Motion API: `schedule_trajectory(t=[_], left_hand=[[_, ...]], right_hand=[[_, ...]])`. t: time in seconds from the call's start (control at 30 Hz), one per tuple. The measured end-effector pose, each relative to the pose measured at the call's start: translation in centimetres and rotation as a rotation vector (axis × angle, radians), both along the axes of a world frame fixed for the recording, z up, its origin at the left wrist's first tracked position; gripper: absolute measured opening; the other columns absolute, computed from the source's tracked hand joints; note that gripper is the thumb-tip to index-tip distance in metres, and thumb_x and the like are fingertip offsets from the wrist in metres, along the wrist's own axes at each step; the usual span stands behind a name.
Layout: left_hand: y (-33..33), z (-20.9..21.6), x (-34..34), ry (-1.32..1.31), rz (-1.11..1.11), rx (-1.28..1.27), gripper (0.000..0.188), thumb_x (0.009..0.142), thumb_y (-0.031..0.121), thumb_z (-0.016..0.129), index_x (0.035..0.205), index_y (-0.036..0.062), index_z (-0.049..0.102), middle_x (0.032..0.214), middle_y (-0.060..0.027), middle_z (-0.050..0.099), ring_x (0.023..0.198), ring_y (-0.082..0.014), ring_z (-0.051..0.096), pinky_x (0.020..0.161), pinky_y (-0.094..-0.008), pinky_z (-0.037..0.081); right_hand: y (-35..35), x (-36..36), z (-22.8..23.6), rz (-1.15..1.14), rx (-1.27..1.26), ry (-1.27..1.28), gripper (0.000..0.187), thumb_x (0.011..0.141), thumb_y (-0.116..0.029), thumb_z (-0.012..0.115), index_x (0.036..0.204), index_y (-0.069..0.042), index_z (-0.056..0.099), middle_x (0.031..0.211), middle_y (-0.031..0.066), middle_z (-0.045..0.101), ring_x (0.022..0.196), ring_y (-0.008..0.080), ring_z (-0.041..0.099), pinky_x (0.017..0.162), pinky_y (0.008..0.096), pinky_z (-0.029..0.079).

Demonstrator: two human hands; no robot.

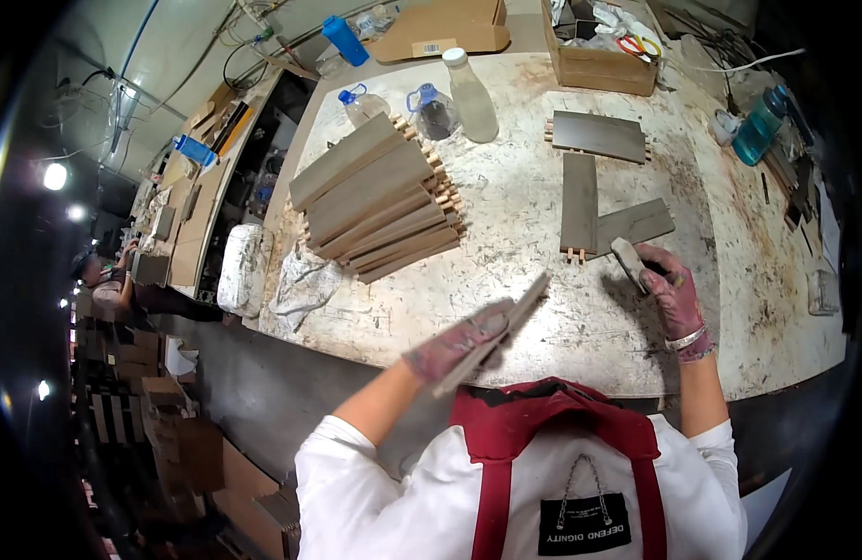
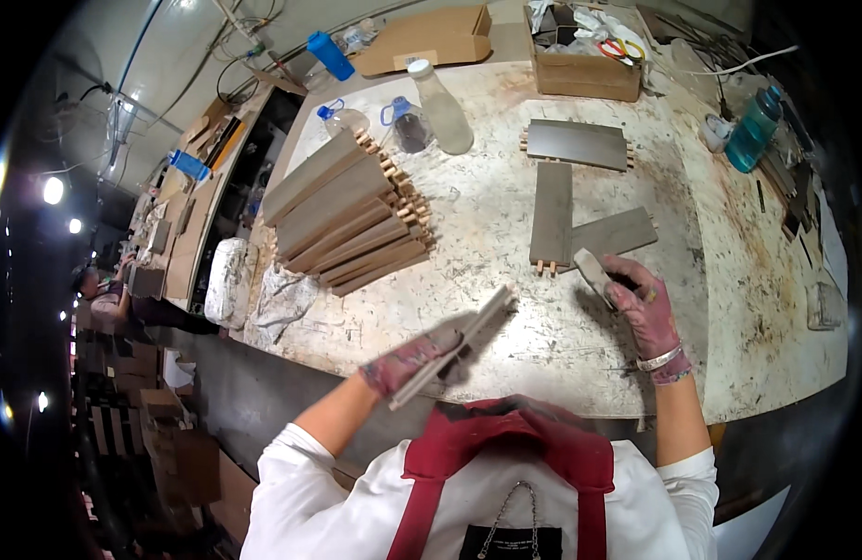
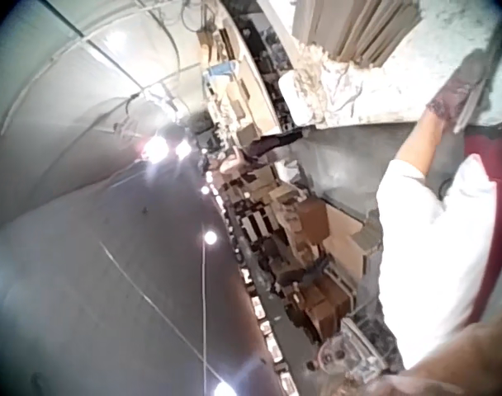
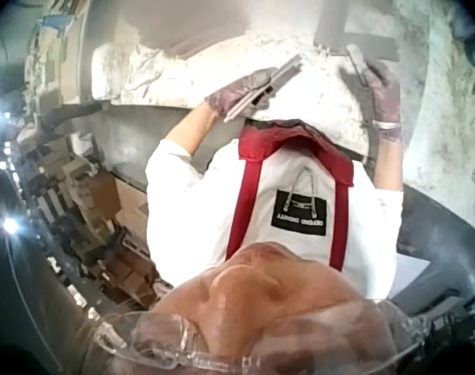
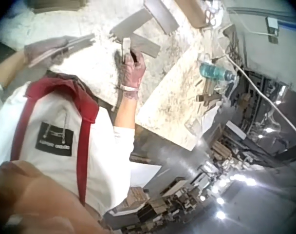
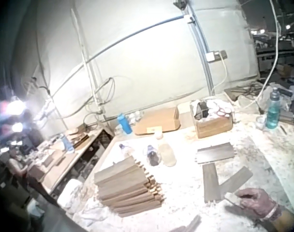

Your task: The person sands individual wooden pieces by hand using a sanding block, then stacks them onto a pile.

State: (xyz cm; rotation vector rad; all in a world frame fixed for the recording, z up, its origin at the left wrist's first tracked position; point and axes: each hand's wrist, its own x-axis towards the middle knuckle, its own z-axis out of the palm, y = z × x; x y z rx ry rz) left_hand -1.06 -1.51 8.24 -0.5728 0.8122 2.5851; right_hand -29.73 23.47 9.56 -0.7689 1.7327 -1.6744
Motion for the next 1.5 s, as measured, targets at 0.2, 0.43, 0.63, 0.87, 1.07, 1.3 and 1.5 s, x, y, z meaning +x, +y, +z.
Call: schedule_trajectory(t=[0.2, 0.43, 0.63, 0.87, 1.07, 1.3, 1.5], left_hand=[[3.1, 5.4, 0.0, -0.094, 0.140, -0.357, 0.079, 0.084, 0.013, 0.076, 0.152, 0.0042, 0.035, 0.144, -0.0085, 0.050, 0.120, -0.0164, 0.056, 0.102, -0.0298, 0.048], [-5.8, 18.1, 2.4, 0.086, 0.783, -1.538, 0.057, 0.087, 0.014, 0.073, 0.136, -0.0010, 0.050, 0.126, -0.0087, 0.060, 0.113, -0.0186, 0.059, 0.095, -0.0310, 0.049], [-14.0, 17.8, 3.5, 0.035, 0.403, -2.818, 0.046, 0.087, 0.011, 0.069, 0.131, 0.0085, 0.058, 0.113, -0.0145, 0.065, 0.101, -0.0347, 0.061, 0.086, -0.0421, 0.051], [-11.9, 16.4, 3.1, 0.071, 0.238, -3.046, 0.044, 0.084, 0.007, 0.069, 0.126, 0.0132, 0.062, 0.111, -0.0079, 0.068, 0.094, -0.0291, 0.062, 0.079, -0.0387, 0.052], [-14.3, 12.7, 3.2, -0.010, -0.048, -3.020, 0.047, 0.076, 0.012, 0.072, 0.122, 0.0131, 0.063, 0.124, -0.0033, 0.064, 0.101, -0.0270, 0.063, 0.080, -0.0411, 0.053], [-13.8, 13.3, 0.9, -0.041, -0.038, -2.723, 0.075, 0.072, 0.018, 0.081, 0.141, 0.0134, 0.050, 0.141, -0.0099, 0.051, 0.128, -0.0344, 0.049, 0.106, -0.0460, 0.040], [-14.6, 13.9, 0.2, -0.134, -0.105, -2.560, 0.084, 0.068, 0.013, 0.079, 0.145, 0.0124, 0.046, 0.136, -0.0139, 0.054, 0.123, -0.0362, 0.051, 0.106, -0.0446, 0.042]], right_hand=[[1.0, -0.3, -1.2, -0.017, -0.015, -0.054, 0.051, 0.090, -0.029, 0.073, 0.126, 0.004, 0.060, 0.122, 0.0094, 0.062, 0.113, 0.0183, 0.058, 0.100, 0.0308, 0.044], [2.0, -0.4, -2.3, -0.083, -0.054, -0.100, 0.050, 0.090, -0.028, 0.074, 0.127, 0.003, 0.060, 0.121, 0.0093, 0.063, 0.112, 0.0182, 0.058, 0.099, 0.0307, 0.045], [-4.2, -0.2, 2.2, 0.092, 0.074, 0.060, 0.041, 0.093, -0.025, 0.071, 0.126, -0.001, 0.062, 0.117, 0.0078, 0.064, 0.108, 0.0166, 0.060, 0.097, 0.0300, 0.046], [-15.8, -2.7, 2.9, 0.205, -0.159, 0.220, 0.046, 0.095, -0.036, 0.068, 0.125, -0.003, 0.062, 0.119, 0.0085, 0.064, 0.110, 0.0182, 0.059, 0.096, 0.0320, 0.047], [-24.6, -1.9, 5.2, 0.320, -0.143, 0.348, 0.048, 0.092, -0.038, 0.069, 0.125, -0.003, 0.063, 0.120, 0.0127, 0.064, 0.113, 0.0236, 0.060, 0.100, 0.0352, 0.046], [-30.3, -0.8, 6.3, 0.400, -0.257, 0.590, 0.041, 0.093, -0.031, 0.065, 0.123, -0.004, 0.062, 0.119, 0.0168, 0.061, 0.113, 0.0329, 0.059, 0.101, 0.0377, 0.045], [-32.5, -1.0, 5.3, 0.395, -0.317, 0.867, 0.034, 0.090, -0.019, 0.065, 0.121, -0.005, 0.060, 0.108, 0.0182, 0.059, 0.103, 0.0361, 0.061, 0.091, 0.0420, 0.049]])
